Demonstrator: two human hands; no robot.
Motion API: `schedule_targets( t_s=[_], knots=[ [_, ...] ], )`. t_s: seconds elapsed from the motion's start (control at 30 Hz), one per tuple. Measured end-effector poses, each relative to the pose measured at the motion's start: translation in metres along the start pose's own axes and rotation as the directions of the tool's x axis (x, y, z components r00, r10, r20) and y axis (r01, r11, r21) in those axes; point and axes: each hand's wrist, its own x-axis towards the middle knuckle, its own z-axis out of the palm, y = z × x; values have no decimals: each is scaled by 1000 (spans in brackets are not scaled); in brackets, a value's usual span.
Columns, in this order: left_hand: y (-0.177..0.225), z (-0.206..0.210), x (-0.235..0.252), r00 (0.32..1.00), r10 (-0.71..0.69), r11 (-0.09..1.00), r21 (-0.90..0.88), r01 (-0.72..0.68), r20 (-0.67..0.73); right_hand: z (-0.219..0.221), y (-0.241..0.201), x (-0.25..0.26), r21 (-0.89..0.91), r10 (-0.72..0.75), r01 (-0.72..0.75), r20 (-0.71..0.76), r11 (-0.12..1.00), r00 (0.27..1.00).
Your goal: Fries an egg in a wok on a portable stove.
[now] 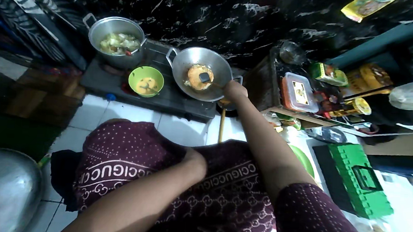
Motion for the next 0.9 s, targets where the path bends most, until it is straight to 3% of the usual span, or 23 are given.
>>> schedule_targets(
  t_s=[0.27,0.53,0.9],
  knots=[
    [3,-8,-14,1000,14,1000,16,-14,24,2,-1,2,-13,20,-20,2,1000,1000],
    [-2,7,18,1000,-24,1000,8,24,10,5,-12,8,78,-51,51,0,996,999],
    [-2,-5,-10,1000,15,1000,-13,-15,-6,24,-11,26,125,-107,101,48,987,993]
  ],
)
